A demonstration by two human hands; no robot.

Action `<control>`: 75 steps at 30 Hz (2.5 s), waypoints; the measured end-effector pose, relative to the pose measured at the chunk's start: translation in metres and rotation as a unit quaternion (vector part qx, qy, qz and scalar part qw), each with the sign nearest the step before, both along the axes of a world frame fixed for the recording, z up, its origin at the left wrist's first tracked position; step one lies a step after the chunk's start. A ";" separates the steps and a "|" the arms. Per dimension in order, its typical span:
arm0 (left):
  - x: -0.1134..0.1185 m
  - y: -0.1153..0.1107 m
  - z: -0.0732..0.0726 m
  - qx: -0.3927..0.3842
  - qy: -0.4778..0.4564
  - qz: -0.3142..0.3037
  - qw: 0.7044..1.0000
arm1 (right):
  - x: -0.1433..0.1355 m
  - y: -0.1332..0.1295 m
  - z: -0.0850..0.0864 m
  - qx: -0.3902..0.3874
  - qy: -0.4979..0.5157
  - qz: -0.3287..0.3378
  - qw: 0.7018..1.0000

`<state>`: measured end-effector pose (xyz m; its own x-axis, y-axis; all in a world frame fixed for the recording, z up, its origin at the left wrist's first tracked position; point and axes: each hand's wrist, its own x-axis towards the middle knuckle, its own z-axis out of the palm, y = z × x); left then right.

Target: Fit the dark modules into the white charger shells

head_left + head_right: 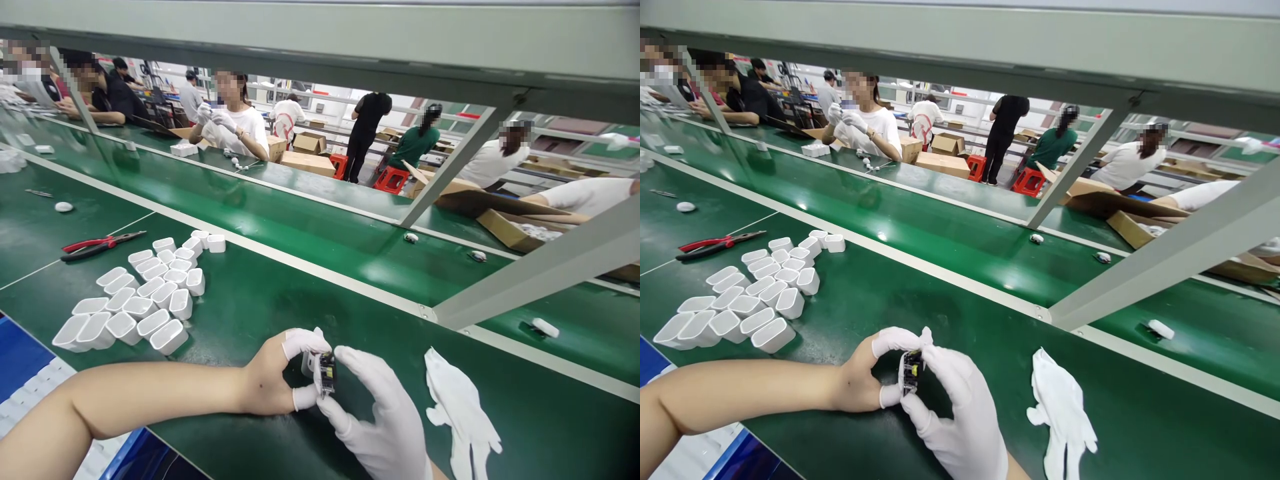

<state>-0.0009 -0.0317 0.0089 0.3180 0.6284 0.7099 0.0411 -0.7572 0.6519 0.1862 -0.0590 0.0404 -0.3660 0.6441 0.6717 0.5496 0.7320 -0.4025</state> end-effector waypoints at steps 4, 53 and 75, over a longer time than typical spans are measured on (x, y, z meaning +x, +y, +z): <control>-0.001 0.005 0.002 0.080 0.029 0.029 0.996 | 0.001 0.002 -0.003 -0.034 0.002 -0.009 0.999; 0.005 0.005 -0.001 0.159 0.027 0.014 0.987 | -0.002 -0.004 0.010 -0.124 0.007 0.078 0.989; 0.001 0.005 -0.002 0.179 0.030 0.048 0.982 | -0.007 -0.006 -0.009 -0.028 0.077 0.007 0.997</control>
